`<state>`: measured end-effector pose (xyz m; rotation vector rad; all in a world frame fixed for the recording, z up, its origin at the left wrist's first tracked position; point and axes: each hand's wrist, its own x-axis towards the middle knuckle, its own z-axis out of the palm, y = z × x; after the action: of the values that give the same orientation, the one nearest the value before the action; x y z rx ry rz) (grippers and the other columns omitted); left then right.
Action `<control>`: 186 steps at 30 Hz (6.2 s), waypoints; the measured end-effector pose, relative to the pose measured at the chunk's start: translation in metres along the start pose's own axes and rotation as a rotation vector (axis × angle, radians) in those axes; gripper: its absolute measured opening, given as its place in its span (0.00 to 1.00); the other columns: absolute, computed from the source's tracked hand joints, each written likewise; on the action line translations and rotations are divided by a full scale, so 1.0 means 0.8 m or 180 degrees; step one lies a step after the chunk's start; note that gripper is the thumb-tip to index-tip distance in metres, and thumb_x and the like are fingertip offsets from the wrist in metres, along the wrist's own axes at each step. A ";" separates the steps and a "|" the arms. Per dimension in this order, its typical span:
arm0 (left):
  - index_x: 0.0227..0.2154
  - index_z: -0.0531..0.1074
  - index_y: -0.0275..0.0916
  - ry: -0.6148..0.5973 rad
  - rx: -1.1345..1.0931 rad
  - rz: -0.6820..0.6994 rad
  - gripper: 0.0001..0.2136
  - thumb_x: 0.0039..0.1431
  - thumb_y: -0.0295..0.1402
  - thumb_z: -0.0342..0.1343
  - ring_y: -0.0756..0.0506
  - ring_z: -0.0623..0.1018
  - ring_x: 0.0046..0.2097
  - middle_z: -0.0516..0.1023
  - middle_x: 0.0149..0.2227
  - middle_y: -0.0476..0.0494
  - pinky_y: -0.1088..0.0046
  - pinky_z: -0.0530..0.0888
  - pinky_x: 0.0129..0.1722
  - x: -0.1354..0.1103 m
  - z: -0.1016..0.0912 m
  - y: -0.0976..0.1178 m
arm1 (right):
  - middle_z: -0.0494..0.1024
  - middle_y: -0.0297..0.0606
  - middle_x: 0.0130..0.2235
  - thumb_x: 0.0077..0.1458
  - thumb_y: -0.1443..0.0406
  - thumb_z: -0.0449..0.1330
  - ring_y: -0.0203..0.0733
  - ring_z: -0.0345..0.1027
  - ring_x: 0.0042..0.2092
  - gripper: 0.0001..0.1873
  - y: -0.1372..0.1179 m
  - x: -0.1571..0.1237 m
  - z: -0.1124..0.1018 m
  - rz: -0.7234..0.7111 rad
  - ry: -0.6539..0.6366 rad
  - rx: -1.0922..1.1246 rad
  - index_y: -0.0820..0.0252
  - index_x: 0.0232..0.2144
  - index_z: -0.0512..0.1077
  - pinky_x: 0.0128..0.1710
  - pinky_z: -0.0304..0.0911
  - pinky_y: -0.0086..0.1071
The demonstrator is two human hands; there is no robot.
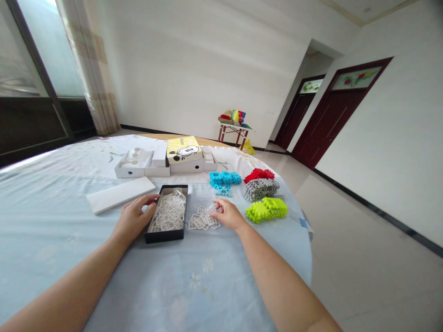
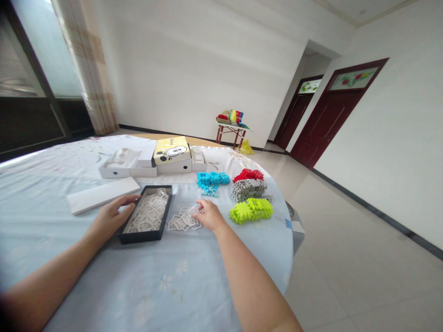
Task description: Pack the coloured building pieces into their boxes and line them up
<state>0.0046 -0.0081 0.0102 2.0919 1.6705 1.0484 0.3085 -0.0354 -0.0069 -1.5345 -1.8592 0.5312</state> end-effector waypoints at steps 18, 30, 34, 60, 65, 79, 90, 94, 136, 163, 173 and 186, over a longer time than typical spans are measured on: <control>0.42 0.73 0.41 0.0081 0.0113 0.0078 0.18 0.51 0.39 0.44 0.48 0.74 0.31 0.78 0.38 0.48 0.73 0.68 0.37 -0.001 -0.001 0.006 | 0.74 0.35 0.30 0.49 0.61 0.59 0.34 0.66 0.30 0.14 -0.079 0.016 -0.003 -0.0253 0.0240 0.1273 0.62 0.37 0.73 0.31 0.64 0.28; 0.41 0.72 0.41 0.0089 0.0104 0.0182 0.17 0.52 0.38 0.44 0.47 0.75 0.37 0.78 0.38 0.48 0.72 0.67 0.41 -0.003 -0.003 0.010 | 0.76 0.40 0.42 0.52 0.65 0.56 0.36 0.70 0.37 0.14 -0.080 0.023 0.000 -0.0376 0.0217 0.0505 0.61 0.42 0.72 0.39 0.65 0.31; 0.42 0.72 0.42 0.0057 0.0110 0.0123 0.17 0.52 0.38 0.44 0.48 0.74 0.32 0.78 0.38 0.49 0.73 0.67 0.39 -0.002 -0.001 0.006 | 0.77 0.41 0.40 0.51 0.63 0.57 0.39 0.70 0.38 0.14 -0.058 0.013 -0.022 -0.0183 0.0011 -0.0253 0.61 0.40 0.73 0.41 0.64 0.33; 0.43 0.72 0.39 0.0017 -0.0021 0.0150 0.19 0.52 0.40 0.45 0.46 0.75 0.34 0.78 0.38 0.46 0.73 0.69 0.33 0.001 0.001 0.000 | 0.72 0.34 0.31 0.36 0.61 0.68 0.36 0.65 0.32 0.23 -0.018 0.014 -0.030 0.0055 -0.1106 -0.0773 0.64 0.38 0.74 0.31 0.58 0.27; 0.42 0.72 0.39 0.0021 0.0032 0.0159 0.19 0.52 0.40 0.45 0.47 0.74 0.31 0.78 0.38 0.46 0.73 0.69 0.33 0.001 0.000 0.001 | 0.72 0.31 0.28 0.37 0.64 0.67 0.34 0.64 0.31 0.16 -0.019 0.015 -0.030 0.0023 -0.1213 -0.0629 0.62 0.33 0.75 0.29 0.57 0.25; 0.43 0.72 0.40 0.0007 0.0086 0.0110 0.19 0.52 0.40 0.44 0.47 0.73 0.31 0.78 0.38 0.47 0.73 0.69 0.32 -0.001 -0.002 0.006 | 0.71 0.36 0.36 0.41 0.68 0.65 0.38 0.65 0.39 0.20 -0.049 0.007 -0.028 -0.0433 -0.1390 -0.0691 0.59 0.40 0.74 0.41 0.60 0.30; 0.43 0.72 0.40 -0.0008 0.0107 0.0041 0.19 0.52 0.39 0.44 0.48 0.74 0.32 0.78 0.39 0.47 0.73 0.68 0.34 -0.002 -0.003 0.008 | 0.67 0.27 0.24 0.40 0.68 0.64 0.30 0.59 0.26 0.08 -0.044 0.010 -0.034 -0.0026 -0.1524 0.0359 0.63 0.27 0.69 0.25 0.54 0.23; 0.42 0.72 0.41 0.0008 0.0125 0.0055 0.18 0.52 0.38 0.44 0.48 0.74 0.31 0.78 0.38 0.49 0.72 0.68 0.36 -0.002 -0.002 0.008 | 0.66 0.27 0.23 0.41 0.64 0.65 0.31 0.59 0.26 0.11 -0.057 0.014 -0.038 -0.0064 -0.1067 0.0715 0.63 0.27 0.68 0.25 0.55 0.25; 0.42 0.72 0.42 0.0002 0.0089 0.0052 0.18 0.53 0.39 0.44 0.50 0.73 0.29 0.78 0.38 0.49 0.72 0.68 0.38 -0.002 -0.003 0.010 | 0.66 0.26 0.25 0.39 0.67 0.66 0.30 0.58 0.28 0.11 -0.071 0.009 0.003 -0.0437 -0.1334 -0.0284 0.60 0.29 0.71 0.27 0.51 0.23; 0.41 0.72 0.41 0.0071 0.0031 0.0148 0.16 0.53 0.36 0.44 0.47 0.75 0.36 0.78 0.38 0.47 0.70 0.67 0.42 -0.003 -0.002 0.012 | 0.68 0.28 0.24 0.42 0.59 0.63 0.31 0.63 0.25 0.14 -0.122 0.025 0.011 0.0087 -0.0638 0.1941 0.60 0.29 0.66 0.20 0.64 0.25; 0.41 0.72 0.41 0.0068 0.0017 0.0135 0.16 0.53 0.35 0.44 0.47 0.75 0.38 0.78 0.38 0.48 0.70 0.67 0.41 -0.004 -0.001 0.011 | 0.75 0.39 0.36 0.47 0.60 0.60 0.41 0.70 0.37 0.16 -0.101 0.038 0.026 0.0116 -0.0212 0.1538 0.62 0.38 0.71 0.28 0.70 0.33; 0.42 0.72 0.41 0.0029 0.0086 0.0106 0.17 0.53 0.37 0.44 0.49 0.74 0.32 0.78 0.38 0.49 0.72 0.68 0.40 -0.003 -0.002 0.010 | 0.76 0.39 0.36 0.42 0.61 0.65 0.39 0.68 0.35 0.18 -0.045 0.022 -0.005 -0.0245 -0.0664 -0.0526 0.60 0.38 0.74 0.38 0.62 0.32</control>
<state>0.0092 -0.0128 0.0149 2.1420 1.6688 1.0526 0.2841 -0.0274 0.0243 -1.5547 -2.1591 0.5303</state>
